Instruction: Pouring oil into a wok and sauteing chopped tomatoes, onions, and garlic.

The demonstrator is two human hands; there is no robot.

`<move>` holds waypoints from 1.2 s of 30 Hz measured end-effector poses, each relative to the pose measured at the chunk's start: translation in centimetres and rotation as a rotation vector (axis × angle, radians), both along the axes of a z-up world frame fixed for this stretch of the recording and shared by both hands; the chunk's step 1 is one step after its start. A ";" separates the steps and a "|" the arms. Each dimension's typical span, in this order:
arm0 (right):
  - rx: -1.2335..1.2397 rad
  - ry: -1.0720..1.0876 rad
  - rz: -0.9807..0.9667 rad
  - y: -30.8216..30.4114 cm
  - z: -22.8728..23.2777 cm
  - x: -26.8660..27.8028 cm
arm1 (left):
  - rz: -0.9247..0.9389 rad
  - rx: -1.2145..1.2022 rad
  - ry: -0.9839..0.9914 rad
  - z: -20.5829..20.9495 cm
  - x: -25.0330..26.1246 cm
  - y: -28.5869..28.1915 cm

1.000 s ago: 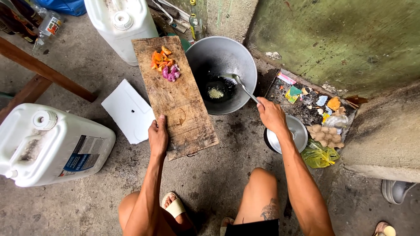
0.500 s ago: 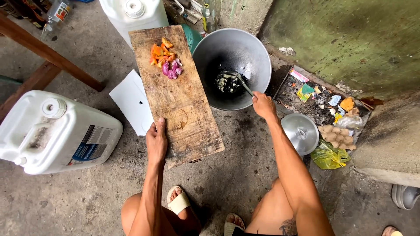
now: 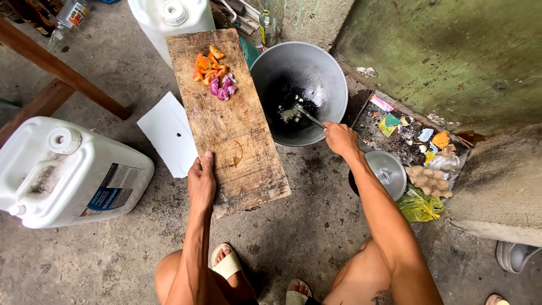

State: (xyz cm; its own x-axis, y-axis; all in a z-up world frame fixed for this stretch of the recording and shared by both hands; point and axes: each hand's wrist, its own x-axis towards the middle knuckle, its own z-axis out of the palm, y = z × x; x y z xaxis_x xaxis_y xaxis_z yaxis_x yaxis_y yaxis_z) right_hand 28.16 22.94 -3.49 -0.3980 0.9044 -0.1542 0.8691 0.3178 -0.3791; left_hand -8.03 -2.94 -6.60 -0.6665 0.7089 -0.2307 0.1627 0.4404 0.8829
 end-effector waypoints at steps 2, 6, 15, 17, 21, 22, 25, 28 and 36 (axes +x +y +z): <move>0.050 0.056 -0.003 0.3 -0.5 1.4 | 0.024 -0.042 -0.111 5.6 1.9 0.3; 0.070 0.025 -0.148 0.5 1.5 0.5 | 0.052 -0.085 -0.095 5.5 2.1 0.9; 0.273 0.279 0.163 2.3 -12.0 3.2 | -0.008 -0.038 -0.197 10.7 3.6 0.9; 0.133 0.207 0.054 0.1 -4.9 -0.4 | 0.002 -0.066 -0.180 10.3 3.6 1.1; 0.007 0.017 0.023 -1.9 0.3 -3.4 | 0.005 -0.079 -0.210 10.2 3.7 1.6; 0.009 0.021 0.022 -1.1 -2.6 -2.0 | 0.005 -0.077 -0.206 9.6 3.8 1.8; 0.245 0.092 0.189 -0.5 -3.9 0.8 | -0.008 -0.067 -0.221 7.1 3.9 2.7; 0.032 0.010 -0.017 -3.3 6.4 1.2 | -0.050 0.013 -0.195 3.7 3.8 3.7; 0.257 0.272 0.254 -5.3 14.7 -0.6 | -0.176 0.159 -0.229 3.8 6.8 4.7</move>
State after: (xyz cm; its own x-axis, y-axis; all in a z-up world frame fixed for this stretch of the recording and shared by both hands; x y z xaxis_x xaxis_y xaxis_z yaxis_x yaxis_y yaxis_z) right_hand 27.54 17.66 11.22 -0.6071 0.7683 0.2031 0.6313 0.6215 -0.4640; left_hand -1.25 1.78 -2.83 -0.4744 0.8476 -0.2377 0.0129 0.2768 0.9609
